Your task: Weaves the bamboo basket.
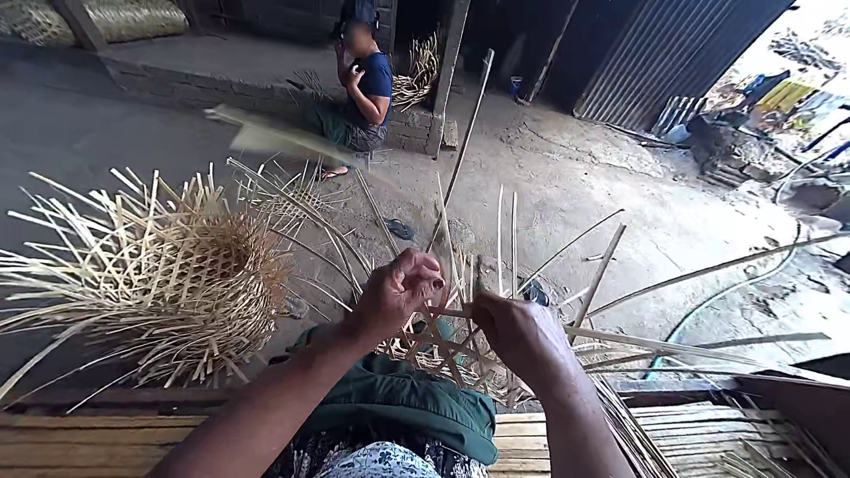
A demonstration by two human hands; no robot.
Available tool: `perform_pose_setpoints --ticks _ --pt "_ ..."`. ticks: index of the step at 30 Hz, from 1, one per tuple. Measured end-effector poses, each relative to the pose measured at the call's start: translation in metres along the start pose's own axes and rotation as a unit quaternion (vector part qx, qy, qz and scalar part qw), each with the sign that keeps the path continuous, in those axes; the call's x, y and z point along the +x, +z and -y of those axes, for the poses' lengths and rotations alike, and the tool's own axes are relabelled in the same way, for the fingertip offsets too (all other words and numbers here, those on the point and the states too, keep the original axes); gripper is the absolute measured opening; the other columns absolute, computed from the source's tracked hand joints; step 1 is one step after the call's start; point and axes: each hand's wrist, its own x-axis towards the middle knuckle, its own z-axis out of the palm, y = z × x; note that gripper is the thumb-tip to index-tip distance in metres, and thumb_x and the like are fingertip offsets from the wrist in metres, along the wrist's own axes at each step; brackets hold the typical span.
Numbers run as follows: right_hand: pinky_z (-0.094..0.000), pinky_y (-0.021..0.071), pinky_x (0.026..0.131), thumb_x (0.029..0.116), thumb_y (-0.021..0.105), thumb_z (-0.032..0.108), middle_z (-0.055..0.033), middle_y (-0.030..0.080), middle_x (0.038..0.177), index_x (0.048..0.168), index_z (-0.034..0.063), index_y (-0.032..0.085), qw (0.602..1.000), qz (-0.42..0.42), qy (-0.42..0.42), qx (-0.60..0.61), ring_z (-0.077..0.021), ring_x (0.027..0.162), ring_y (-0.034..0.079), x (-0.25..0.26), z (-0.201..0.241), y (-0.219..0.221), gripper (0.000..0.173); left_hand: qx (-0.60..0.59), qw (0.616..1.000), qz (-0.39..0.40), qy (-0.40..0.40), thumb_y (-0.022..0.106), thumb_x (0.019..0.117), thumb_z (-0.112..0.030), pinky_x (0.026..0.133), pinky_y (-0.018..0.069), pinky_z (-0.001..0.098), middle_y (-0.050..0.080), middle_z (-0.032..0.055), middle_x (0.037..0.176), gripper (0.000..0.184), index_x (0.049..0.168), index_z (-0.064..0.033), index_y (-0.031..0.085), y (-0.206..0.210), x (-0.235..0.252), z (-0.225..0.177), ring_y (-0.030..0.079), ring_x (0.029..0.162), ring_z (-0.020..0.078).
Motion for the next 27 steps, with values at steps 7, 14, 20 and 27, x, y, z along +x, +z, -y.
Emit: perform_pose_setpoints --ticks 7,14,20,27 --pt "-0.0319 0.0627 0.067 0.0979 0.063 0.018 -0.0024 0.075 0.086 0.106 0.0102 0.077 0.966 -0.179 -0.057 0.179 -0.0102 0.071 0.071 -0.004 -0.013 0.022 0.018 0.421 0.871 0.139 0.211 0.065 0.0988 -0.032 0.065 0.0577 0.0437 0.075 0.0099 0.098 0.041 0.137 -0.0167 0.066 0.015 0.016 0.0 0.07 0.082 0.0293" --pt "-0.0521 0.0556 0.058 0.0922 0.072 0.023 -0.0166 0.071 0.091 0.118 0.0064 0.076 0.964 -0.259 0.065 0.011 -0.0317 0.068 0.069 -0.005 0.001 0.028 0.031 0.351 0.927 0.076 0.109 0.078 0.0884 -0.025 0.079 0.0583 0.0423 0.074 0.008 0.101 0.029 0.113 -0.0094 0.075 0.011 0.026 -0.004 0.069 0.092 0.0253" --pt "-0.044 0.0508 0.065 0.0871 0.079 0.032 -0.0011 0.063 0.074 0.101 0.0097 0.074 0.973 -0.05 0.096 0.203 -0.0159 0.065 0.058 0.013 -0.006 0.006 0.026 0.232 0.967 0.102 0.034 0.078 0.0872 -0.021 0.074 0.0517 0.0285 0.069 0.0032 0.09 0.022 0.101 -0.0056 0.071 0.001 0.021 -0.004 0.061 0.081 0.0119" --pt "-0.0266 0.0588 0.057 0.0973 0.056 0.016 0.0003 0.071 0.075 0.094 0.0065 0.066 0.806 -0.015 0.012 0.591 -0.0099 0.061 0.068 0.023 -0.04 0.036 0.014 0.133 0.989 0.069 -0.016 0.073 0.0838 -0.007 0.075 0.0492 0.0237 0.065 0.0006 0.085 0.012 0.093 -0.0051 0.065 0.0 0.024 0.01 0.059 0.081 0.0068"
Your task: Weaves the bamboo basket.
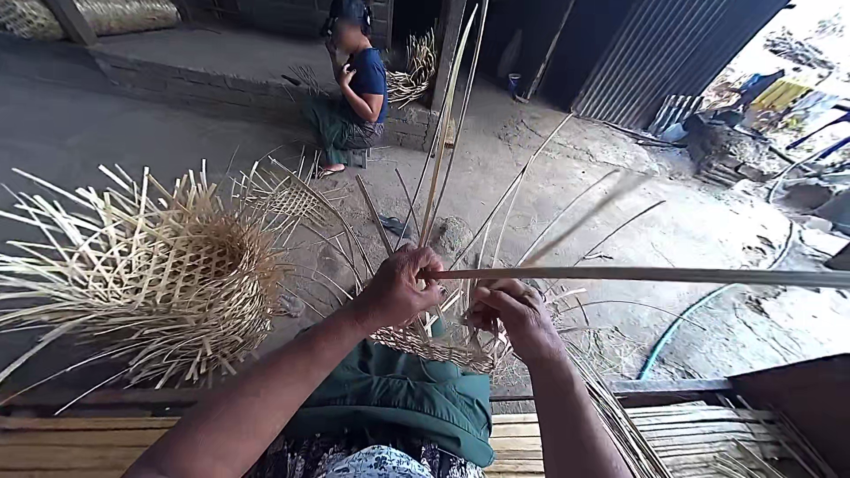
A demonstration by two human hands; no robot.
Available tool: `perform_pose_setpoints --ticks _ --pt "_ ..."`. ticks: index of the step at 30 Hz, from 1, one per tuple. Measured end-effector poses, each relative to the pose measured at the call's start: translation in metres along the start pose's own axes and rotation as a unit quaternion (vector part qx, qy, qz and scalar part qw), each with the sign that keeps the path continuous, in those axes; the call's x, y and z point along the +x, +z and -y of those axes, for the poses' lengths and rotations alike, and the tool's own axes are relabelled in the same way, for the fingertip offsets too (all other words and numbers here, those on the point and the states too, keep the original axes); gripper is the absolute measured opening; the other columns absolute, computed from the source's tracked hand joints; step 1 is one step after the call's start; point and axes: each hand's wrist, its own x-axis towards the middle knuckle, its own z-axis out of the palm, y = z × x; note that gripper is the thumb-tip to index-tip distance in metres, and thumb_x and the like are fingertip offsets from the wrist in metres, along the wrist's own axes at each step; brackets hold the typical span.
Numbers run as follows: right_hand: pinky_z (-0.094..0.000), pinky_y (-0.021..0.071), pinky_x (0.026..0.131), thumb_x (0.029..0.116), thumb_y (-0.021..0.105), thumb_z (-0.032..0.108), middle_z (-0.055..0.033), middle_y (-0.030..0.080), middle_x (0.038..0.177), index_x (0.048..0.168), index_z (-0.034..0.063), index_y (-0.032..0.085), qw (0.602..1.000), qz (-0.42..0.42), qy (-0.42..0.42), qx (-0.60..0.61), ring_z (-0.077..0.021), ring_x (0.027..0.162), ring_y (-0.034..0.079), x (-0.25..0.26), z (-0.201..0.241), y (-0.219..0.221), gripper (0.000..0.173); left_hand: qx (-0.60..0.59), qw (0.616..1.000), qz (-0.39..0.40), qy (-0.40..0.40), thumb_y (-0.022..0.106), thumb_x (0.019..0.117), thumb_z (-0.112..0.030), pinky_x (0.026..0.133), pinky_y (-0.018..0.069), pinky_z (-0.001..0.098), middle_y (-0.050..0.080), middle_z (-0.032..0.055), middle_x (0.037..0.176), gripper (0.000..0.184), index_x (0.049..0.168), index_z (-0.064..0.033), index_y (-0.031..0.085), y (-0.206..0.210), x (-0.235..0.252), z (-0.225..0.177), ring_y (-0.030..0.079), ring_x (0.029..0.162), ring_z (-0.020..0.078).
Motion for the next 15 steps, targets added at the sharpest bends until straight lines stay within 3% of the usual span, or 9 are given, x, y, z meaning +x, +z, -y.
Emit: perform_pose_setpoints --ticks 3,5,7,9,10,12,14,15 --pt "-0.0318 0.0638 0.074 0.0989 0.062 0.014 -0.0015 0.076 0.094 0.104 0.0055 0.071 0.991 0.021 -0.131 0.013 -0.0125 0.08 0.073 -0.01 -0.018 -0.002 0.013 0.144 0.985 -0.041 0.082 0.066 0.0869 -0.005 0.078 0.0531 0.0367 0.07 0.0053 0.089 0.019 0.104 -0.0055 0.072 0.007 0.001 0.015 0.063 0.084 0.0186" --pt "-0.0291 0.0636 0.077 0.0995 0.067 0.021 -0.0037 0.075 0.099 0.111 0.0007 0.071 0.97 -0.003 -0.202 -0.137 -0.0101 0.085 0.073 -0.02 -0.01 0.007 0.023 0.244 0.96 -0.051 0.13 0.06 0.0893 -0.006 0.072 0.0552 0.0423 0.069 0.0086 0.085 0.026 0.11 -0.0088 0.077 0.015 -0.001 0.018 0.065 0.082 0.0268" --pt "-0.0267 0.0607 0.07 0.1001 0.064 0.033 -0.0028 0.074 0.094 0.118 0.0032 0.072 0.893 -0.076 -0.207 -0.393 -0.0082 0.079 0.07 -0.032 0.01 0.023 0.035 0.302 0.942 -0.042 0.14 0.06 0.0917 -0.008 0.066 0.0561 0.0436 0.067 0.0107 0.082 0.026 0.11 -0.0112 0.078 0.018 -0.004 0.008 0.065 0.079 0.0306" --pt "-0.0444 0.0581 0.066 0.0987 0.062 0.029 -0.0131 0.07 0.094 0.129 0.0045 0.069 0.807 -0.115 -0.148 -0.56 -0.0276 0.079 0.07 -0.036 0.026 0.035 0.04 0.308 0.942 -0.026 0.131 0.061 0.092 -0.008 0.065 0.0555 0.0421 0.066 0.01 0.082 0.024 0.106 -0.0131 0.079 0.019 -0.006 -0.004 0.064 0.079 0.029" --pt "-0.0495 0.0573 0.063 0.0977 0.062 0.027 -0.016 0.07 0.094 0.128 0.0054 0.07 0.784 -0.113 -0.122 -0.599 -0.034 0.08 0.071 -0.036 0.028 0.035 0.038 0.282 0.952 -0.018 0.113 0.062 0.09 -0.007 0.065 0.0558 0.0407 0.067 0.0088 0.083 0.025 0.105 -0.0135 0.08 0.019 -0.007 -0.008 0.065 0.08 0.0265" --pt "-0.0528 0.0562 0.059 0.0976 0.062 0.026 -0.0155 0.071 0.089 0.118 0.0067 0.073 0.781 -0.07 -0.099 -0.613 -0.0353 0.073 0.071 -0.035 0.031 0.026 0.03 0.164 0.986 0.027 0.02 0.064 0.0895 -0.007 0.07 0.0563 0.0352 0.07 0.0043 0.091 0.028 0.113 -0.0124 0.078 0.007 -0.003 -0.018 0.065 0.081 0.016" --pt "-0.0524 0.0544 0.056 0.0995 0.06 0.03 -0.0099 0.07 0.077 0.108 0.0098 0.073 0.811 -0.02 -0.104 -0.575 -0.0294 0.064 0.069 -0.032 0.032 0.014 0.025 0.029 0.989 0.096 -0.112 0.064 0.0978 -0.013 0.066 0.0523 0.0308 0.065 0.0001 0.082 0.035 0.132 -0.0139 0.065 -0.009 0.006 -0.023 0.058 0.068 0.0094" --pt "-0.0512 0.0531 0.054 0.1017 0.057 0.034 -0.0074 0.068 0.071 0.103 0.0111 0.073 0.821 -0.005 -0.106 -0.561 -0.0268 0.061 0.068 -0.031 0.031 0.011 0.028 -0.006 0.982 0.118 -0.148 0.067 0.0987 -0.019 0.064 0.0501 0.0297 0.061 -0.0014 0.074 0.038 0.136 -0.0156 0.063 -0.014 0.009 -0.022 0.055 0.063 0.0084"
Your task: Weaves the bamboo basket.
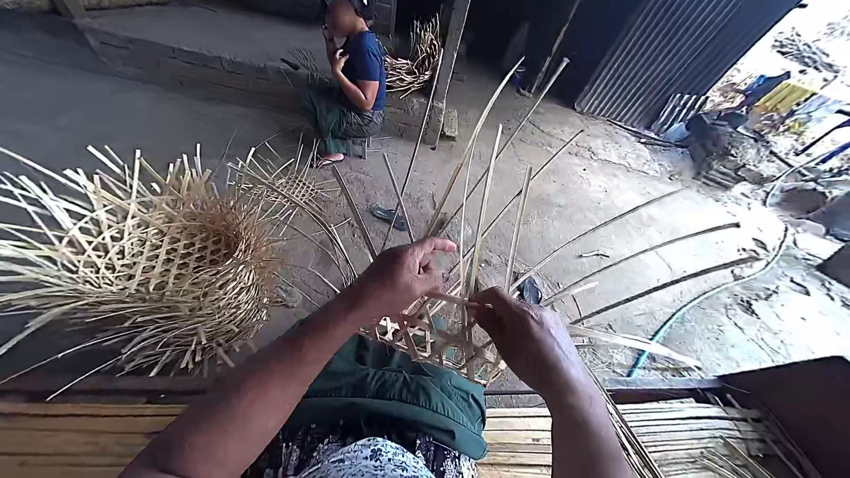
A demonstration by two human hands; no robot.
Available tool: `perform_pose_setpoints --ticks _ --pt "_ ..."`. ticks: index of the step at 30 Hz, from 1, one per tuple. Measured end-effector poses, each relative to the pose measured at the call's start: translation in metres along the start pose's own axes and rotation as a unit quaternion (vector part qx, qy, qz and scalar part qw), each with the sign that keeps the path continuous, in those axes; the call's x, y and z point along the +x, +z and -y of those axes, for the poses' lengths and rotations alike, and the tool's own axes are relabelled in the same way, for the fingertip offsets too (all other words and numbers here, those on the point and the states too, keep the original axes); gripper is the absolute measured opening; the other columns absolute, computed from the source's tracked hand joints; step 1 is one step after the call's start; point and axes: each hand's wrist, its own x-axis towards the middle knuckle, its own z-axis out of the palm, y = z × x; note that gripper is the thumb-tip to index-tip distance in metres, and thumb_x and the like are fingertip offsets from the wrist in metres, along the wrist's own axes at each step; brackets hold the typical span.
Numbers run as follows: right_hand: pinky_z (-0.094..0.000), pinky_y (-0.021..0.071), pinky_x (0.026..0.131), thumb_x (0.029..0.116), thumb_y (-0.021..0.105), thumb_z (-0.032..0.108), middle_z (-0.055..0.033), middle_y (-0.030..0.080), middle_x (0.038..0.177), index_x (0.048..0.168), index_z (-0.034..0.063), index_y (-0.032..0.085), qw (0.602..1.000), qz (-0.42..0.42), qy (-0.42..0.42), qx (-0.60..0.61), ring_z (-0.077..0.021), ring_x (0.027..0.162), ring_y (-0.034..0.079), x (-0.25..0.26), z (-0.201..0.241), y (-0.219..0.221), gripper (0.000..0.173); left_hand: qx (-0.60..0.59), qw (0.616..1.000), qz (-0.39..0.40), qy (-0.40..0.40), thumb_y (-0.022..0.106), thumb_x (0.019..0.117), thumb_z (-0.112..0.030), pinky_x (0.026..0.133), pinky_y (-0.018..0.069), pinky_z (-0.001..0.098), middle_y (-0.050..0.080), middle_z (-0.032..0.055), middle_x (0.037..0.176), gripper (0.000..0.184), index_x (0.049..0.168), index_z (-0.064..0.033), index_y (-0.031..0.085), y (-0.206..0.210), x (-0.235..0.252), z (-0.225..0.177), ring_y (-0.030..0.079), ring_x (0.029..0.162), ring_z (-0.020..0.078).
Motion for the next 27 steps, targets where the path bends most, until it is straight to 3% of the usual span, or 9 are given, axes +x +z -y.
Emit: perform_pose_setpoints --ticks 4,7,10,13,15,17,19,22,27 --pt "-0.0503 0.0489 0.054 0.1037 0.051 0.049 -0.0055 0.061 0.063 0.089 0.0106 0.068 0.997 0.056 0.026 0.053 -0.0244 0.058 0.064 0.006 -0.002 0.002 0.044 -0.082 0.996 0.042 -0.014 0.07 0.0976 -0.02 0.061 0.0464 0.0223 0.058 -0.0055 0.067 0.013 0.107 -0.0106 0.07 0.001 0.0 0.001 0.052 0.059 0.0022" --pt "-0.0489 0.048 0.06 0.1039 0.047 0.055 -0.0035 0.059 0.064 0.089 0.0119 0.067 0.986 0.124 0.072 0.081 -0.0214 0.061 0.061 0.01 -0.003 -0.004 0.05 -0.195 0.98 0.027 0.025 0.066 0.0984 -0.009 0.057 0.0442 0.0162 0.066 -0.0044 0.075 0.008 0.106 -0.0067 0.066 0.006 -0.007 0.008 0.056 0.061 -0.0008" --pt "-0.0427 0.0456 0.06 0.103 0.047 0.058 0.0023 0.056 0.064 0.084 0.0156 0.067 0.975 0.158 0.119 0.101 -0.0142 0.059 0.056 0.012 -0.007 -0.005 0.051 -0.259 0.963 -0.002 0.075 0.067 0.0964 -0.004 0.066 0.0549 0.0179 0.074 -0.0002 0.089 0.008 0.104 -0.0047 0.066 0.011 -0.014 0.018 0.068 0.076 0.0032" --pt "-0.0437 0.0462 0.06 0.0989 0.055 0.061 0.0021 0.057 0.064 0.082 0.0145 0.068 0.966 0.174 0.146 0.121 -0.0138 0.058 0.055 0.014 -0.006 -0.008 0.051 -0.109 0.975 -0.103 0.164 0.074 0.0941 -0.016 0.063 0.0532 0.0172 0.072 -0.0016 0.084 0.023 0.114 -0.0043 0.07 0.019 -0.019 0.014 0.063 0.068 0.0006" --pt "-0.0454 0.046 0.061 0.097 0.061 0.055 -0.0001 0.057 0.064 0.08 0.0114 0.068 0.973 0.14 0.131 0.127 -0.0162 0.06 0.056 0.013 0.002 -0.008 0.047 0.094 0.946 -0.144 0.274 0.071 0.0962 -0.025 0.063 0.0531 0.0237 0.071 0.0036 0.086 0.039 0.129 -0.0042 0.066 0.022 -0.019 -0.001 0.061 0.067 0.0075" --pt "-0.0447 0.0528 0.064 0.0957 0.067 0.039 -0.0037 0.067 0.07 0.085 0.0085 0.073 0.987 0.036 0.086 0.134 -0.0174 0.065 0.064 0.007 0.009 0.001 0.033 0.261 0.9 -0.092 0.337 0.069 0.096 -0.031 0.068 0.0587 0.0345 0.074 0.0067 0.094 0.046 0.137 -0.0111 0.064 0.024 -0.012 -0.009 0.069 0.079 0.0186" --pt "-0.0322 0.0601 0.067 0.0934 0.07 0.024 -0.0028 0.073 0.081 0.098 0.0089 0.078 0.981 -0.086 0.057 0.163 -0.01 0.069 0.069 0.001 0.007 0.015 0.017 0.352 0.871 -0.048 0.339 0.072 0.0922 -0.028 0.058 0.0531 0.0403 0.072 0.0078 0.085 0.046 0.137 -0.0179 0.067 0.02 0.001 -0.004 0.066 0.074 0.0273" --pt "-0.0208 0.0577 0.065 0.0927 0.068 0.012 -0.006 0.072 0.096 0.106 0.0068 0.078 0.962 -0.187 0.053 0.191 -0.0048 0.072 0.066 -0.004 0.005 0.023 0.017 0.374 0.876 -0.056 0.299 0.076 0.0895 -0.025 0.067 0.0564 0.0422 0.07 0.0086 0.087 0.042 0.13 -0.0158 0.072 -0.004 0.016 -0.005 0.067 0.083 0.0289" --pt "-0.0216 0.0539 0.057 0.0905 0.076 0.024 -0.0042 0.068 0.079 0.092 0.0009 0.068 0.939 -0.277 0.075 0.189 -0.0045 0.062 0.062 -0.001 0.011 0.028 0.024 0.28 0.899 -0.153 0.301 0.082 0.0829 -0.024 0.075 0.0562 0.039 0.073 0.0057 0.096 0.036 0.117 -0.0135 0.077 0.011 0.001 -0.02 0.066 0.088 0.0239"
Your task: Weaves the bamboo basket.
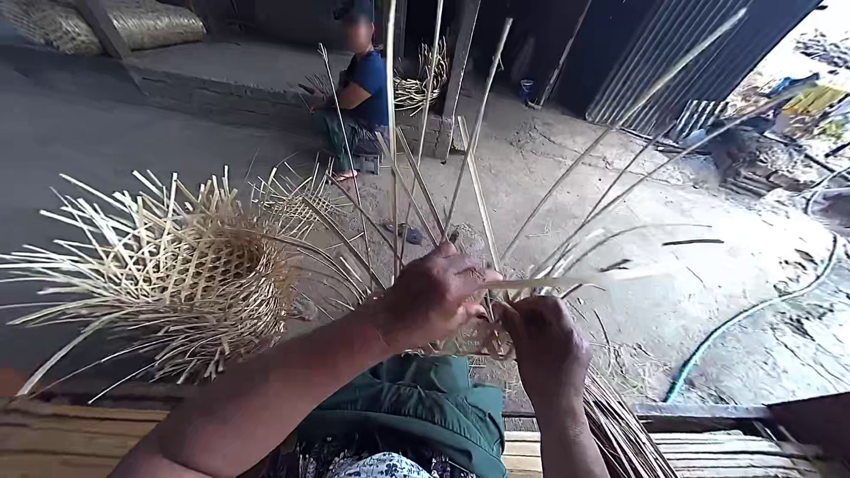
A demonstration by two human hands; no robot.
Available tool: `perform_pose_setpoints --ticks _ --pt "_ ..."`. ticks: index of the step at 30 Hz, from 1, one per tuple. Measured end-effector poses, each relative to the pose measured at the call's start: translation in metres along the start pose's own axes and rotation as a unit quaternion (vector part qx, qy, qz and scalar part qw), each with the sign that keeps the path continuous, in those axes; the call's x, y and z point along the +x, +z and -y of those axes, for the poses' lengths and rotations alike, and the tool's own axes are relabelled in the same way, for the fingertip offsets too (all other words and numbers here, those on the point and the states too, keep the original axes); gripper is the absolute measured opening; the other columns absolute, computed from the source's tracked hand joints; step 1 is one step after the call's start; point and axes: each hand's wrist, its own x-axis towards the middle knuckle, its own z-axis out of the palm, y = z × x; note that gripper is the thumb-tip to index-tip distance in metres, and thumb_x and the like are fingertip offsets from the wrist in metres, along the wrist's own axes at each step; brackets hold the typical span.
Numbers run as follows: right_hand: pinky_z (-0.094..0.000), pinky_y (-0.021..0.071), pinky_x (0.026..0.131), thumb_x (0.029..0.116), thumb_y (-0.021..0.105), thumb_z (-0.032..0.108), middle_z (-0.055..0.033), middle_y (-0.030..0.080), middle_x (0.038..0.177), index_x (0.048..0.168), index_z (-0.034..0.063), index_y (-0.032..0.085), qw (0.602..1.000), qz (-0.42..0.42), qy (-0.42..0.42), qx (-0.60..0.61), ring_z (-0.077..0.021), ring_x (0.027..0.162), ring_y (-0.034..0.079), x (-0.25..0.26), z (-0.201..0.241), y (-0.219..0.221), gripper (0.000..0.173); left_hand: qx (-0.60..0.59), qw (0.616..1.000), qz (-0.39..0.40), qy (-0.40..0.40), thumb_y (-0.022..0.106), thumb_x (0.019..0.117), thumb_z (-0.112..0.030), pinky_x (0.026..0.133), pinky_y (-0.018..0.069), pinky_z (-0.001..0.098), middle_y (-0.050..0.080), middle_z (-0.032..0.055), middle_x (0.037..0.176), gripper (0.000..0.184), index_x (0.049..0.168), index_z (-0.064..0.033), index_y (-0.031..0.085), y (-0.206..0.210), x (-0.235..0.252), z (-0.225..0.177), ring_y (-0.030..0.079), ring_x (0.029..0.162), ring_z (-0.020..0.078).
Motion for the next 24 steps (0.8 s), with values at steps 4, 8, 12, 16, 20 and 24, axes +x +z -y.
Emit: perform_pose_setpoints --ticks 4,8,12,16,20,24 --pt "-0.0338 0.0548 0.054 0.0906 0.073 0.025 -0.0042 0.068 0.075 0.115 0.0045 0.071 0.995 0.057 0.018 -0.075 -0.0124 0.059 0.063 -0.006 0.007 0.0 0.032 -0.061 0.994 0.004 -0.092 0.082 0.0831 -0.021 0.079 0.0567 0.0408 0.073 0.0071 0.096 0.026 0.106 -0.0092 0.074 0.013 -0.017 -0.002 0.067 0.09 0.0249" --pt "-0.0537 0.0519 0.055 0.0897 0.069 0.017 -0.0146 0.073 0.087 0.113 0.0092 0.078 0.974 0.057 -0.032 -0.216 -0.0321 0.066 0.068 -0.011 0.03 -0.005 0.026 -0.105 0.99 0.013 -0.089 0.081 0.0839 -0.019 0.083 0.0529 0.038 0.073 0.006 0.092 0.022 0.1 -0.0074 0.072 0.01 -0.019 -0.008 0.065 0.091 0.0234" --pt "-0.0221 0.0499 0.054 0.0839 0.073 0.017 0.0058 0.066 0.077 0.093 0.0115 0.072 0.987 0.15 0.033 0.036 -0.0024 0.061 0.059 0.004 0.002 -0.004 0.011 -0.192 0.978 0.015 -0.085 0.078 0.0848 -0.012 0.083 0.0452 0.0317 0.068 0.005 0.083 0.015 0.094 -0.0042 0.069 0.006 -0.022 0.0 0.06 0.083 0.0148" --pt "-0.0235 0.0589 0.057 0.082 0.081 0.008 0.0006 0.075 0.081 0.089 0.0125 0.072 0.871 0.223 0.135 0.416 -0.007 0.064 0.069 0.004 -0.034 0.008 0.012 -0.22 0.969 0.009 -0.109 0.07 0.0859 -0.007 0.084 0.0456 0.03 0.068 0.0041 0.084 0.009 0.094 -0.0039 0.069 0.01 -0.03 0.013 0.06 0.084 0.012" --pt "-0.026 0.0631 0.079 0.0883 0.08 0.014 0.0033 0.078 0.098 0.101 0.0201 0.079 0.897 0.174 0.036 0.404 -0.0086 0.085 0.074 -0.012 -0.037 0.014 0.014 -0.17 0.979 -0.033 -0.106 0.065 0.0915 -0.009 0.082 0.0475 0.0305 0.071 0.0037 0.086 0.01 0.097 -0.0059 0.074 0.02 -0.034 0.024 0.062 0.083 0.0114" --pt "-0.0257 0.0629 0.071 0.091 0.078 0.02 0.0013 0.077 0.089 0.098 0.0129 0.075 0.91 0.144 0.072 0.381 -0.0095 0.076 0.073 -0.012 -0.029 0.013 0.011 -0.165 0.982 -0.058 -0.07 0.064 0.0944 -0.009 0.084 0.0487 0.0304 0.072 0.0041 0.092 0.011 0.099 -0.0068 0.074 0.027 -0.037 0.025 0.063 0.088 0.0121"
